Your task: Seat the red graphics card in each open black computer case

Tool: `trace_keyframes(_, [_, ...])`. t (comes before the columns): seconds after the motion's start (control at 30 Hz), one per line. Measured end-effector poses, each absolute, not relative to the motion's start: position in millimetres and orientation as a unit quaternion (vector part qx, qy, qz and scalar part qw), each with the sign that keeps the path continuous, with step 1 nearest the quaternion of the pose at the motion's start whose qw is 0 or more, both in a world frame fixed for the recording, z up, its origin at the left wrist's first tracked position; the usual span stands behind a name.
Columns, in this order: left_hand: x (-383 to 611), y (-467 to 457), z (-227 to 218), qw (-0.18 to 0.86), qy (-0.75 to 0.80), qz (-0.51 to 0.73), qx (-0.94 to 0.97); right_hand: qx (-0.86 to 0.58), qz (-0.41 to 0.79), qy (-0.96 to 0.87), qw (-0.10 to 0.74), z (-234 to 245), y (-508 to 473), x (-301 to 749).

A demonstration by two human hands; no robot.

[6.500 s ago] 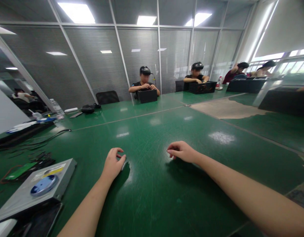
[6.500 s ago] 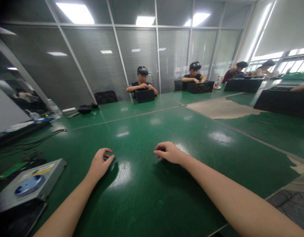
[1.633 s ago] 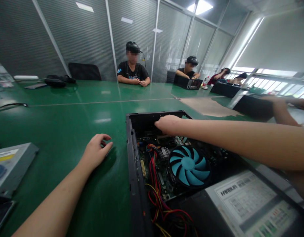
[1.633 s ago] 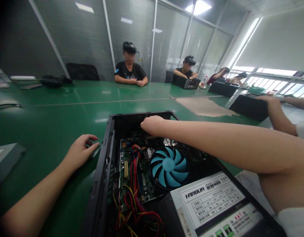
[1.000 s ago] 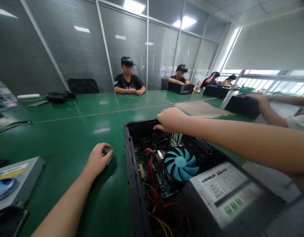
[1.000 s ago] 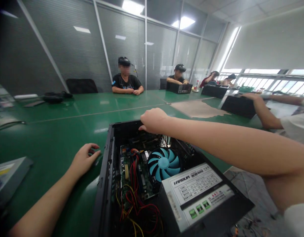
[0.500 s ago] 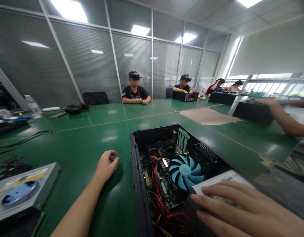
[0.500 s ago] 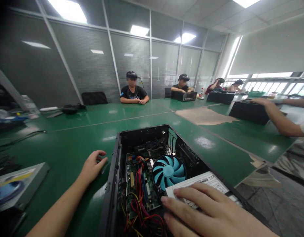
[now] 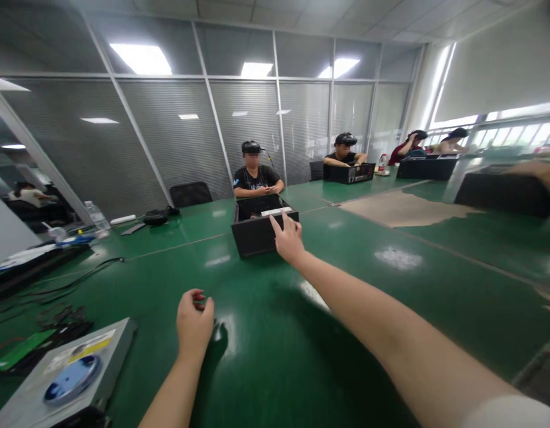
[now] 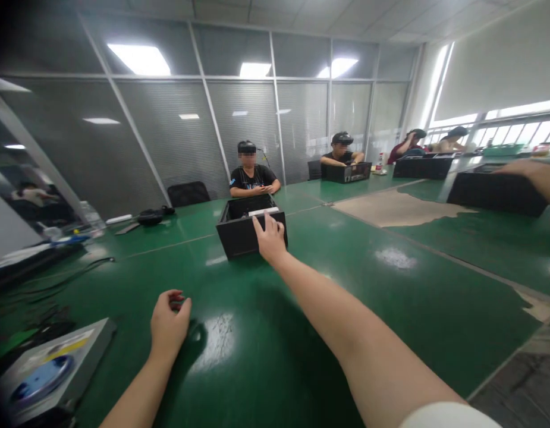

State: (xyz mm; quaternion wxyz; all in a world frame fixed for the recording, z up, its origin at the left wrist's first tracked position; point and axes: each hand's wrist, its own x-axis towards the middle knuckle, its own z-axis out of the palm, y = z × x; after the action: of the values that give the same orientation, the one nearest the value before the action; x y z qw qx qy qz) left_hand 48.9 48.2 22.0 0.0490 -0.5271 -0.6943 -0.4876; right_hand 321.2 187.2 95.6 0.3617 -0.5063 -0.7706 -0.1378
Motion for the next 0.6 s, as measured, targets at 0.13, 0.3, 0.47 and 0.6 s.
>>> trace_keyframes(0.13, [44.9,50.7,18.2,0.038,-0.691,-0.477,-0.541,-0.492,-0.037,-0.792,0.36,33.3,196.2,280.9])
trace_keyframes(0.3, [52.4,47.9,21.9,0.054,-0.698,-0.452,-0.552,-0.448,0.032,-0.812,0.373,15.3,187.9,285.8])
trace_keyframes(0.47, [59.2,39.8,30.8,0.056,-0.7,-0.44,-0.56,-0.411,0.075,-0.835,0.359,44.1,154.8,315.9])
trace_keyframes(0.6, [59.3,40.4,31.7,0.017,-0.687,-0.476,-0.549,-0.39,0.113,-0.86,0.31,47.6,101.3,364.3])
